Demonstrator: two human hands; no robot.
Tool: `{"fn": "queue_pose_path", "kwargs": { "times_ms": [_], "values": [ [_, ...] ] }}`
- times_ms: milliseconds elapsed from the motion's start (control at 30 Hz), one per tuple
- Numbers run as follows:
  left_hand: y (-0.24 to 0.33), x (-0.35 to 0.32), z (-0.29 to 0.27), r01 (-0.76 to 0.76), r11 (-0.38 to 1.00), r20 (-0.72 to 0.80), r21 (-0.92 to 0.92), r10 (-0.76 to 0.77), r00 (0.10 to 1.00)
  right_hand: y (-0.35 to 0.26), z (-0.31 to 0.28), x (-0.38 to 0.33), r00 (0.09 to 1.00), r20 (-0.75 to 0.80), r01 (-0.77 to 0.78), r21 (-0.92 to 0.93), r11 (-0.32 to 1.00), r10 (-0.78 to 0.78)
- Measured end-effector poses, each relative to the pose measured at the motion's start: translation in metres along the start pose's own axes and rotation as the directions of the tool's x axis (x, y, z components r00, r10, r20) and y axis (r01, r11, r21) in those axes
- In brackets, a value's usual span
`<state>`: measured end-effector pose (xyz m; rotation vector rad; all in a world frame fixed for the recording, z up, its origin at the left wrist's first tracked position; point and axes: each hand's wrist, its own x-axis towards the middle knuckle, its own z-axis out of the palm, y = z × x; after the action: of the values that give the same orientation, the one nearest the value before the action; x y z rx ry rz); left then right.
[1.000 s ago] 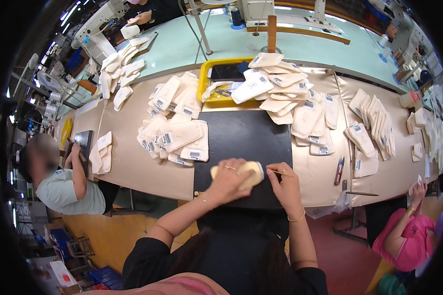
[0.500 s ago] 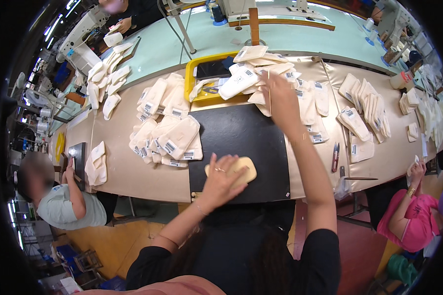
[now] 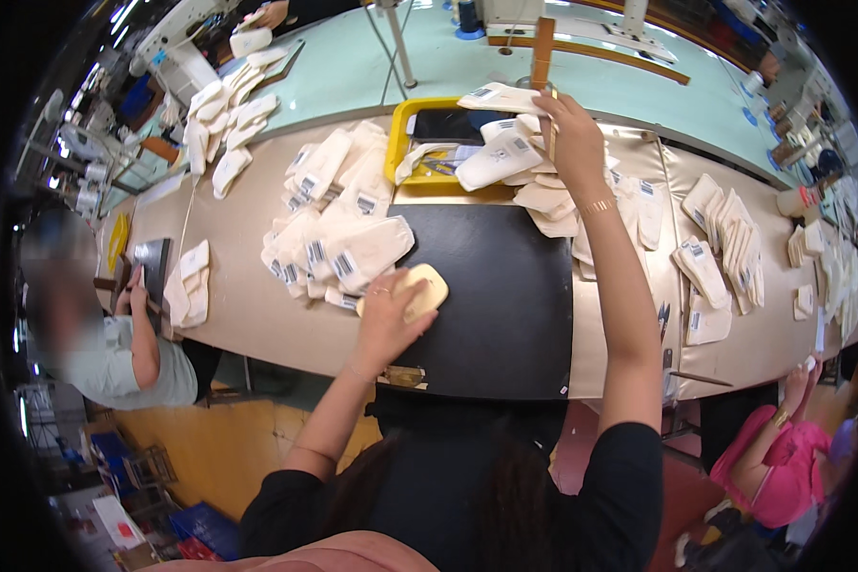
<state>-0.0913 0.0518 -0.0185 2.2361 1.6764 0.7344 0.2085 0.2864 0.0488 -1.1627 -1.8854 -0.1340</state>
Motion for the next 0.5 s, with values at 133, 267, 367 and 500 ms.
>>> {"fn": "queue_pose_path", "kwargs": {
  "times_ms": [133, 267, 367, 500],
  "values": [
    [-0.032, -0.002, -0.019, 0.089, 0.994, 0.004, 0.062, -0.09, 0.996, -0.053, -0.058, -0.053, 0.979, 0.198, -0.104, 0.247, 0.963, 0.055],
    [-0.056, 0.0, -0.029, 0.086, 0.984, -0.022, 0.156, -0.084, 0.996, -0.089, -0.09, -0.113, 0.904, 0.418, -0.258, 0.365, 0.895, 0.09],
    [-0.069, 0.006, -0.035, 0.077, 0.98, -0.098, 0.185, -0.06, 0.993, -0.109, -0.097, -0.152, 0.841, 0.519, -0.373, 0.345, 0.861, 0.156],
    [-0.063, 0.009, -0.044, 0.169, 0.966, -0.056, 0.198, -0.161, 0.985, -0.132, -0.1, -0.193, 0.77, 0.598, -0.548, 0.438, 0.713, 0.225]
  ]
}}
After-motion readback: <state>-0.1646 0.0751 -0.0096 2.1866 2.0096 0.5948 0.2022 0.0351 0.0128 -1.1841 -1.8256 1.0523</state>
